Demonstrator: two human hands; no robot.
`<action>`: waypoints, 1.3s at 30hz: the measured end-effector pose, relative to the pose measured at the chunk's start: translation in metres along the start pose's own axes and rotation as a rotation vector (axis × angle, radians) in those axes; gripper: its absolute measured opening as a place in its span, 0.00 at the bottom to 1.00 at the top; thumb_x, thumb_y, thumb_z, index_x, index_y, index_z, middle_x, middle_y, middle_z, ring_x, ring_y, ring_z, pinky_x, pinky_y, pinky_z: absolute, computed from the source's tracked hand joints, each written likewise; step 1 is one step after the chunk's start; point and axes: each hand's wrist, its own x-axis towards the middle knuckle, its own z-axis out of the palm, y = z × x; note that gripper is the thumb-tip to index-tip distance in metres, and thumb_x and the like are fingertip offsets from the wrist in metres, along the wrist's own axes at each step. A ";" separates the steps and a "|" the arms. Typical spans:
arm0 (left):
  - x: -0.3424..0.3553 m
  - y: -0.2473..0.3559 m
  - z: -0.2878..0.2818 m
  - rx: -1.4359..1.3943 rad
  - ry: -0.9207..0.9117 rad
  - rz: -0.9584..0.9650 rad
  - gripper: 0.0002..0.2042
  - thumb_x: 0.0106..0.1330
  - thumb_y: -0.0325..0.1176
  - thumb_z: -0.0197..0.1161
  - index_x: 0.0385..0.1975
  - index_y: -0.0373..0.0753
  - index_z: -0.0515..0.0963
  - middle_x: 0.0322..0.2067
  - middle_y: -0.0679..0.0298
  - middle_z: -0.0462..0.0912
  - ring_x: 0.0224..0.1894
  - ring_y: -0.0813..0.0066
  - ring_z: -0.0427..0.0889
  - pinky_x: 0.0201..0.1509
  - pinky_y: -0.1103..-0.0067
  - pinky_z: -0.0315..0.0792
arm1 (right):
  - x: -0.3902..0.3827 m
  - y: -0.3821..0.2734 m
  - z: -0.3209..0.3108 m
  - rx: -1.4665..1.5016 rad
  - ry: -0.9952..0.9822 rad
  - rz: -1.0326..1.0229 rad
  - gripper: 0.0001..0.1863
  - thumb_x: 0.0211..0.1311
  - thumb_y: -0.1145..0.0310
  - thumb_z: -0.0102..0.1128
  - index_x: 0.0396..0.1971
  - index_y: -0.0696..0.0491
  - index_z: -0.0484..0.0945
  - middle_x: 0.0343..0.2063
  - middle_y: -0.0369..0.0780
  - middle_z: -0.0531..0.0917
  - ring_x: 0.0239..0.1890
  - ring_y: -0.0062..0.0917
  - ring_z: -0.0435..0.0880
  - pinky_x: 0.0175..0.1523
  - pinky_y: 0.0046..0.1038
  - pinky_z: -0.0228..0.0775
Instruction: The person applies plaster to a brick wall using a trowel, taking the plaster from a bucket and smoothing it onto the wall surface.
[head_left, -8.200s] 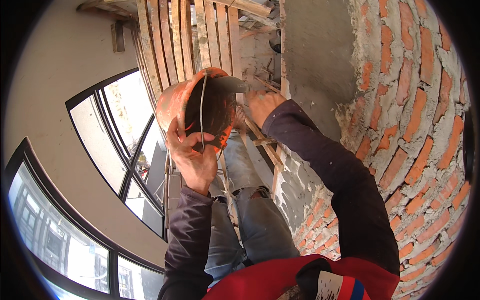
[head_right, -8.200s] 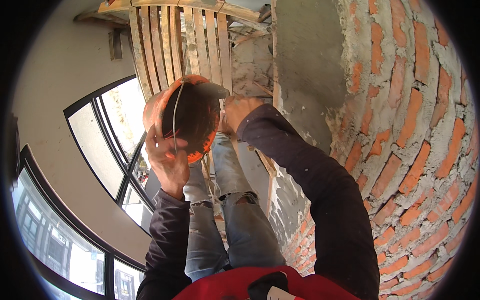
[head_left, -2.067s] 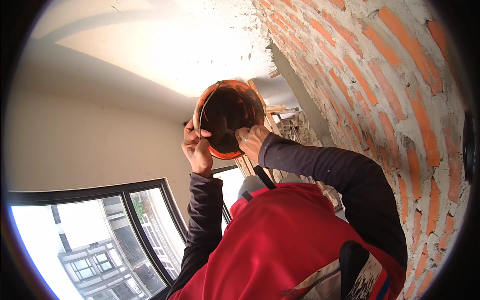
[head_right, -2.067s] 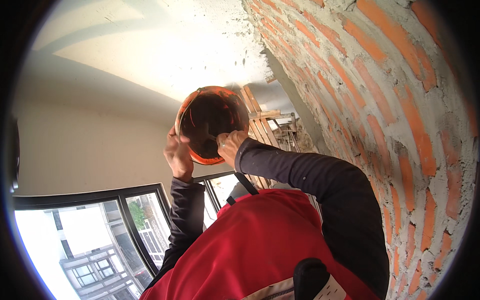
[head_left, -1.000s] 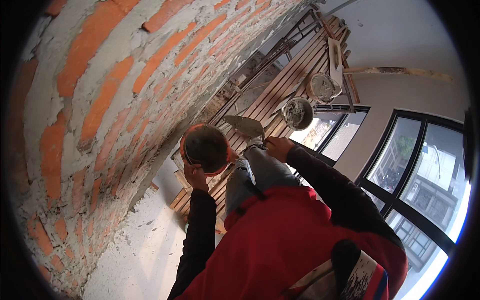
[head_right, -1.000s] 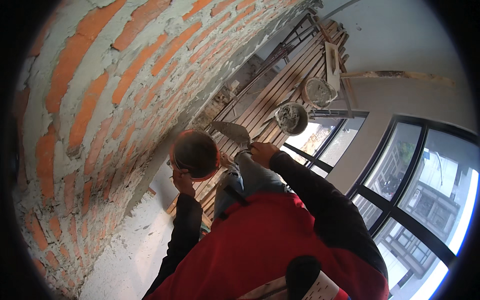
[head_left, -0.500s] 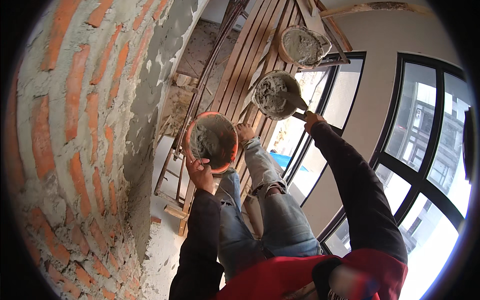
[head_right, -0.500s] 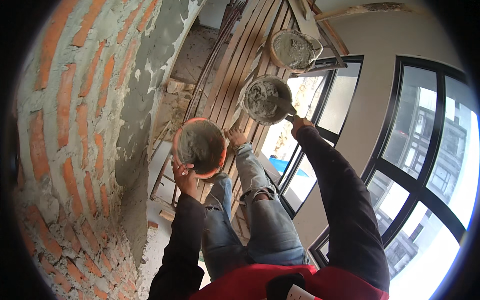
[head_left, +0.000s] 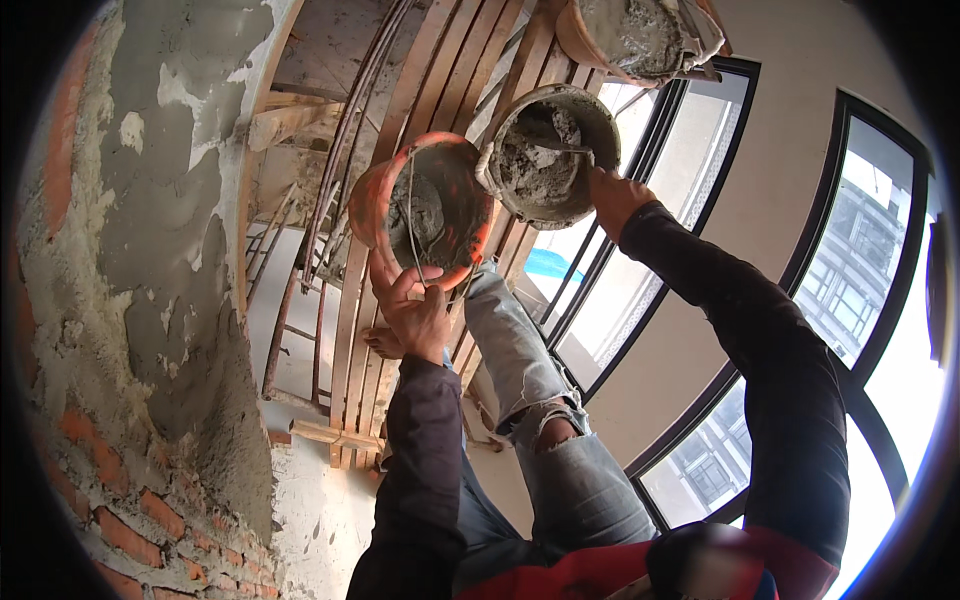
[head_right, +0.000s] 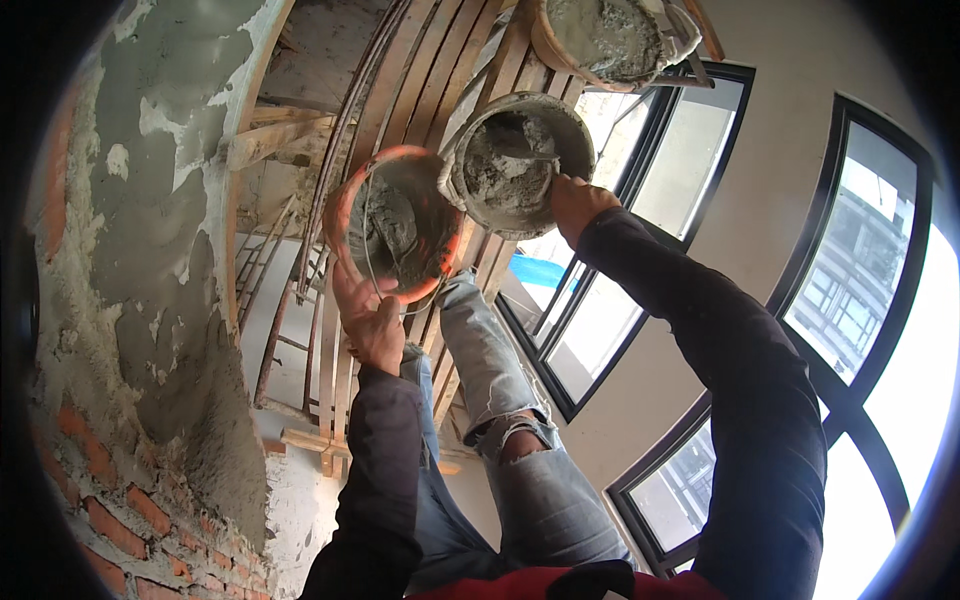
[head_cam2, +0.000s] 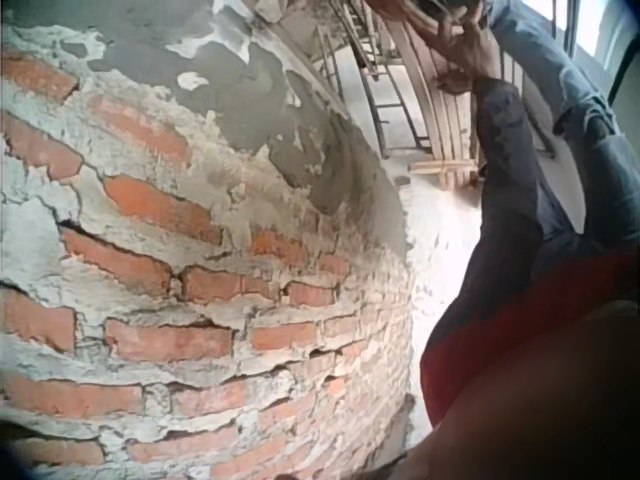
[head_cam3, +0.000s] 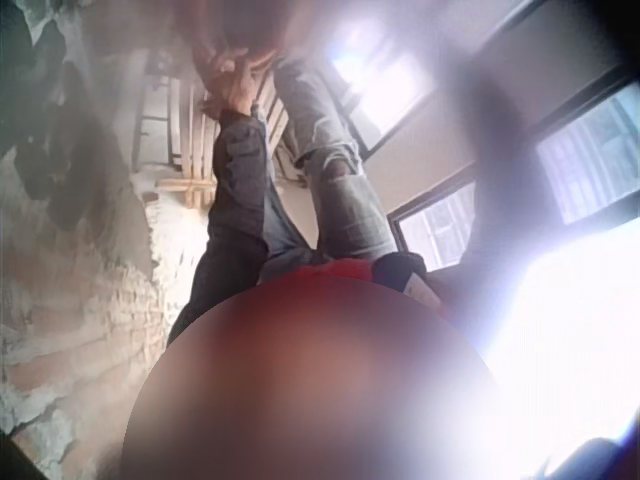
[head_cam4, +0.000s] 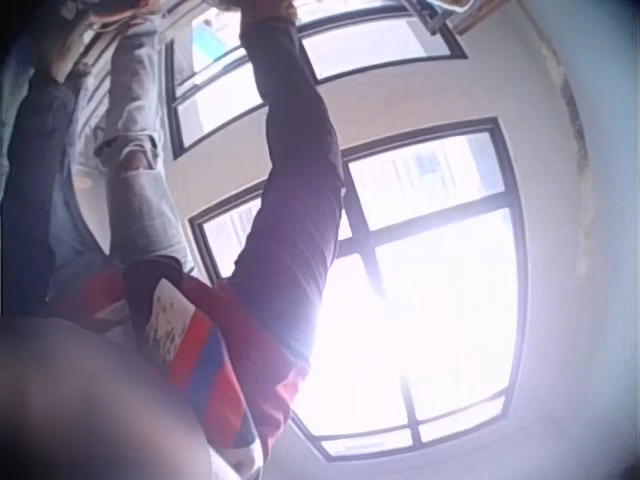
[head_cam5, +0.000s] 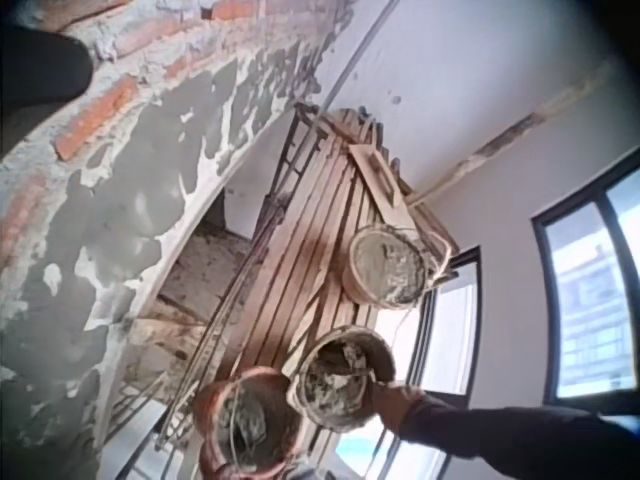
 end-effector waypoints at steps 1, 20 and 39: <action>0.001 -0.004 0.003 -0.004 -0.001 -0.002 0.09 0.46 0.16 0.54 0.26 0.33 0.79 0.71 0.56 0.53 0.75 0.62 0.48 0.73 0.66 0.50 | -0.009 0.014 -0.001 -0.004 -0.002 0.003 0.14 0.63 0.68 0.52 0.47 0.56 0.74 0.38 0.47 0.85 0.37 0.43 0.86 0.39 0.40 0.80; 0.001 -0.028 -0.009 0.040 0.009 -0.142 0.09 0.46 0.14 0.52 0.21 0.35 0.77 0.70 0.52 0.53 0.74 0.58 0.53 0.73 0.65 0.49 | 0.056 -0.009 0.106 1.019 -0.021 0.264 0.12 0.61 0.67 0.50 0.28 0.61 0.77 0.10 0.41 0.73 0.08 0.29 0.74 0.12 0.30 0.67; 0.005 -0.012 -0.026 -0.119 0.031 -0.114 0.07 0.48 0.13 0.50 0.20 0.32 0.72 0.72 0.55 0.53 0.72 0.63 0.58 0.69 0.72 0.57 | -0.077 -0.008 0.086 1.353 0.033 0.301 0.04 0.50 0.74 0.56 0.26 0.57 0.72 0.15 0.32 0.69 0.17 0.16 0.67 0.22 0.25 0.60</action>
